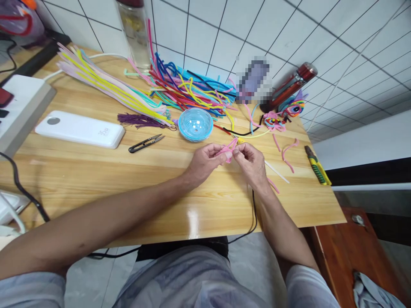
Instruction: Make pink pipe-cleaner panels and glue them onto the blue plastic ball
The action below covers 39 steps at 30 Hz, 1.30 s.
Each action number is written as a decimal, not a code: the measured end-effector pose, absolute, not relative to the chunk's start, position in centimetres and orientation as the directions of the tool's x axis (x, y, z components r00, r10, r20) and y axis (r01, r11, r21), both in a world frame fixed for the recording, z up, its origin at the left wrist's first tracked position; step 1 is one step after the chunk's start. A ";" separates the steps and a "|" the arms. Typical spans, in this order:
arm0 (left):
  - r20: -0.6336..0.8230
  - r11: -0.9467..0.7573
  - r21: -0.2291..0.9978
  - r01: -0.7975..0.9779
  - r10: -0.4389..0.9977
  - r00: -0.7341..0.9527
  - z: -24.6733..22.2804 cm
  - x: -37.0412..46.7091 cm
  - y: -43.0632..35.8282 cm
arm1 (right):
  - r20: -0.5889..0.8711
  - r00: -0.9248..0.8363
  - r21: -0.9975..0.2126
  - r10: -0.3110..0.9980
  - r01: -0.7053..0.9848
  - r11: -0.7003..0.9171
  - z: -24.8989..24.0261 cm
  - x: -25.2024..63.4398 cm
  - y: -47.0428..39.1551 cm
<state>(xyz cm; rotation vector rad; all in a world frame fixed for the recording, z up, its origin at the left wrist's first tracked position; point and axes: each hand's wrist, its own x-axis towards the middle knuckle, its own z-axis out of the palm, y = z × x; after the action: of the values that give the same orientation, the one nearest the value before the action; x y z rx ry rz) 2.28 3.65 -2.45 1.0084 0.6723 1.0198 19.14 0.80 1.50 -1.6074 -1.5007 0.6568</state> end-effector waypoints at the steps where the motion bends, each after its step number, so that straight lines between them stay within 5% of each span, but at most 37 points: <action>1: -0.005 0.169 0.913 -0.372 0.915 0.403 -2.5 2.3 3.6 | 0.160 0.153 -0.836 0.975 0.547 0.051 1.5 19.1 0.8; 10: -0.032 0.170 0.921 -0.349 0.929 0.370 -2.7 2.3 3.4 | 0.257 0.107 -0.784 0.961 0.604 0.143 1.3 18.7 0.4; 39: -0.053 0.219 0.895 -0.389 0.917 0.395 -2.3 2.3 3.9 | 0.157 0.163 -0.868 0.974 0.492 0.058 1.1 18.9 0.5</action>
<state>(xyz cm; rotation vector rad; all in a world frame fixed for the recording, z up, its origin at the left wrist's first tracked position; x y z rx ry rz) 2.25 3.85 -2.34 0.9468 0.6831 1.0078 18.89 0.51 1.06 -1.5636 -1.4557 0.6930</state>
